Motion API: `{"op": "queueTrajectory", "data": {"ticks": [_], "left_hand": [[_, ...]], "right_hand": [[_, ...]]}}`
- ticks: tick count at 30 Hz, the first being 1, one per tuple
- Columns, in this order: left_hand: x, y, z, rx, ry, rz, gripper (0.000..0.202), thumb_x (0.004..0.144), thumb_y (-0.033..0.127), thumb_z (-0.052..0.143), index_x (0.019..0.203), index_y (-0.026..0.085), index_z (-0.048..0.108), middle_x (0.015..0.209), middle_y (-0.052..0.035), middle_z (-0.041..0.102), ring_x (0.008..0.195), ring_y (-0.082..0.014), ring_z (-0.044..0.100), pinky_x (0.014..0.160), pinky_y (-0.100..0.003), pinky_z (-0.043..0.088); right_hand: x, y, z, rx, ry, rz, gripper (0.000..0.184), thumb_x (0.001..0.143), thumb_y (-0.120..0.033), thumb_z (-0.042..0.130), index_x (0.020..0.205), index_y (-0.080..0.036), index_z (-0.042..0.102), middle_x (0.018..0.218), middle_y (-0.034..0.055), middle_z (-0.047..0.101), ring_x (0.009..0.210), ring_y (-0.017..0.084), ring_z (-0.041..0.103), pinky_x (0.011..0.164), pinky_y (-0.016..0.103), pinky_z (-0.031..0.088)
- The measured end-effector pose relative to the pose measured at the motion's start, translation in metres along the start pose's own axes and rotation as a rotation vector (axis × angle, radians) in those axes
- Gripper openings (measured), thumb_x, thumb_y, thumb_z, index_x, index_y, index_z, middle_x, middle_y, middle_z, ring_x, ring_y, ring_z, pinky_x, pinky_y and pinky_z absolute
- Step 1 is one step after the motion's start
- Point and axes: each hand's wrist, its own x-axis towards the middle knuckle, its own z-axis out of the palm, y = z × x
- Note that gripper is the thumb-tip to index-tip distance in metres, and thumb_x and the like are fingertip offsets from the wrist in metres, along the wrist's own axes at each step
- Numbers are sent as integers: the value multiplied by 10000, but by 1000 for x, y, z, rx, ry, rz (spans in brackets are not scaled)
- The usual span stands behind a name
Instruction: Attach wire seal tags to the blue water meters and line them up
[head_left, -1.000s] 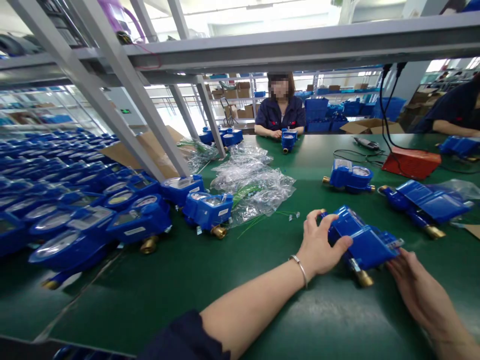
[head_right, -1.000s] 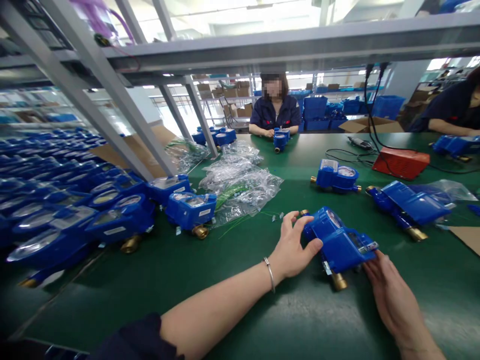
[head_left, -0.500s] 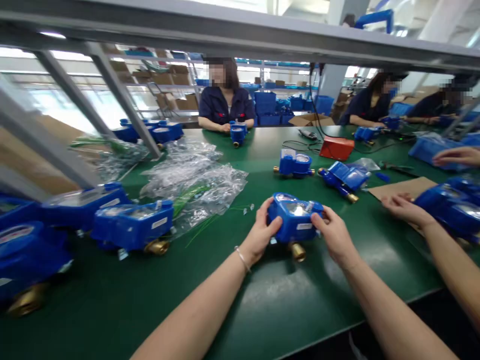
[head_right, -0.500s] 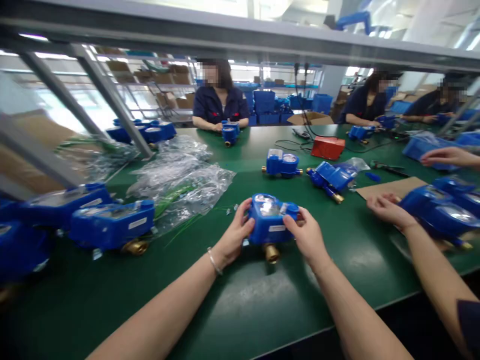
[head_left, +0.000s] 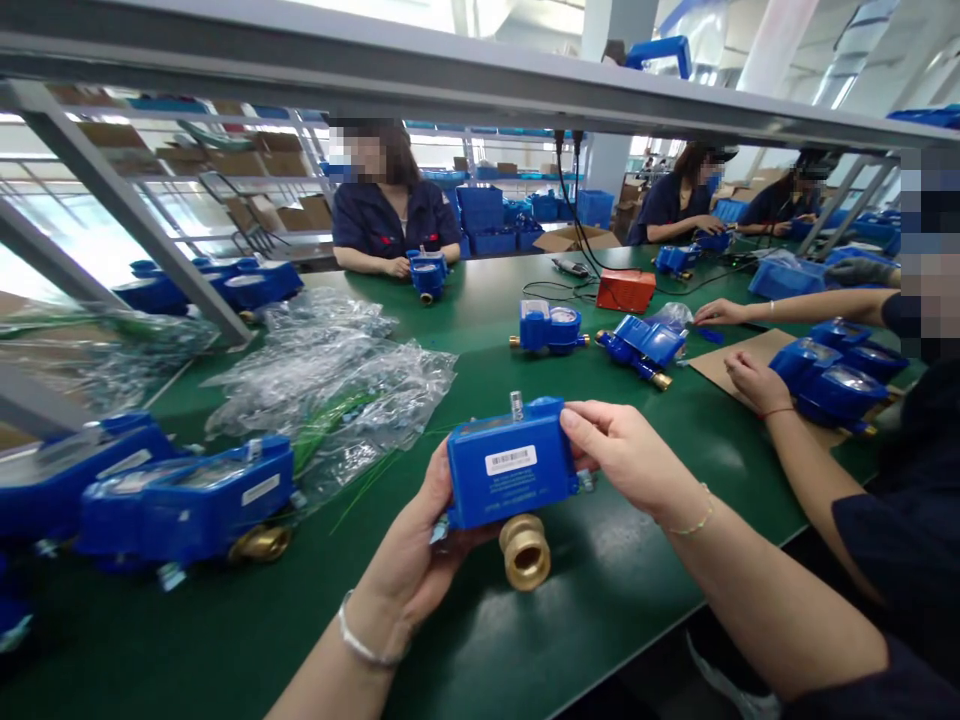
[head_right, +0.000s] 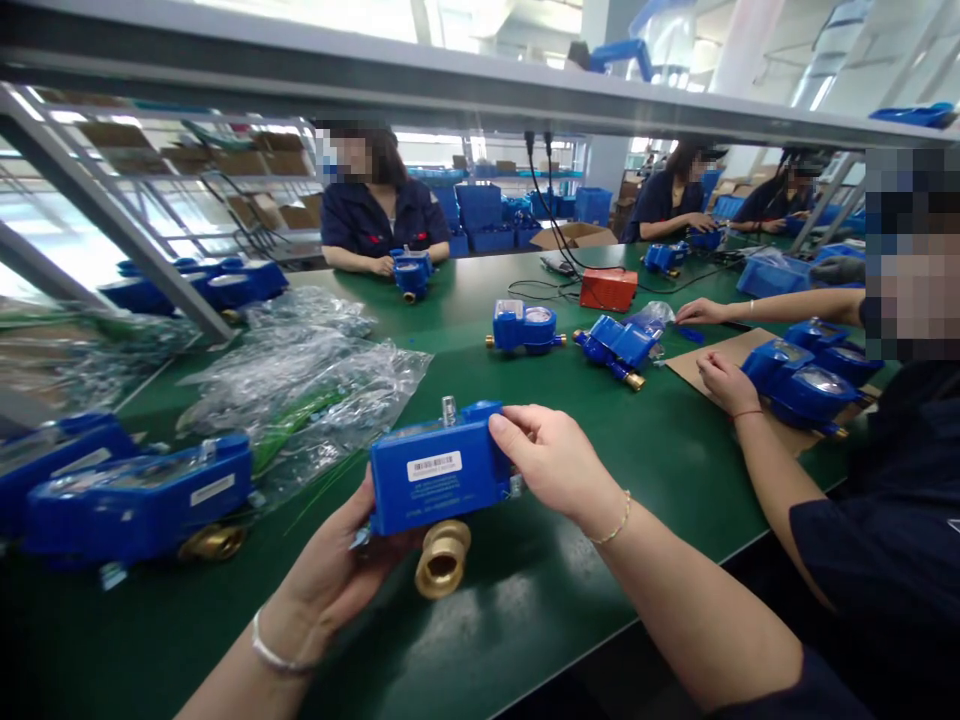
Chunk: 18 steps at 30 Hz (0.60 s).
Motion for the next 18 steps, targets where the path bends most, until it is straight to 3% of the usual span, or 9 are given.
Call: {"op": "queueTrajectory", "data": {"ticks": [4,9,18], "left_hand": [[-12,5,-2,4,38,21,480,823,388,583,1268,250,466,1037,-84,660,844,-257,653,723,-438,559],[-31,8,-10,-45,101,44,487,820,376,590,1273,254,462,1027,-84,663,826,-261,659,691,-426,572],[-71,15,-39,-73,188,81,457,812,405,590,1236,254,507,1012,-83,669,841,-259,654,677,-411,576]], "right_hand": [[-3,-11,6,42,-26,7,363,863,-458,475,959,-149,641,759,24,568,647,125,544,534,221,483],[-5,-20,18,28,-78,-6,357,864,-458,469,911,-154,651,726,13,563,625,121,538,533,224,484],[-6,-33,56,-29,-188,-77,347,878,-445,452,850,-151,634,722,8,559,635,119,538,544,217,456]]}}
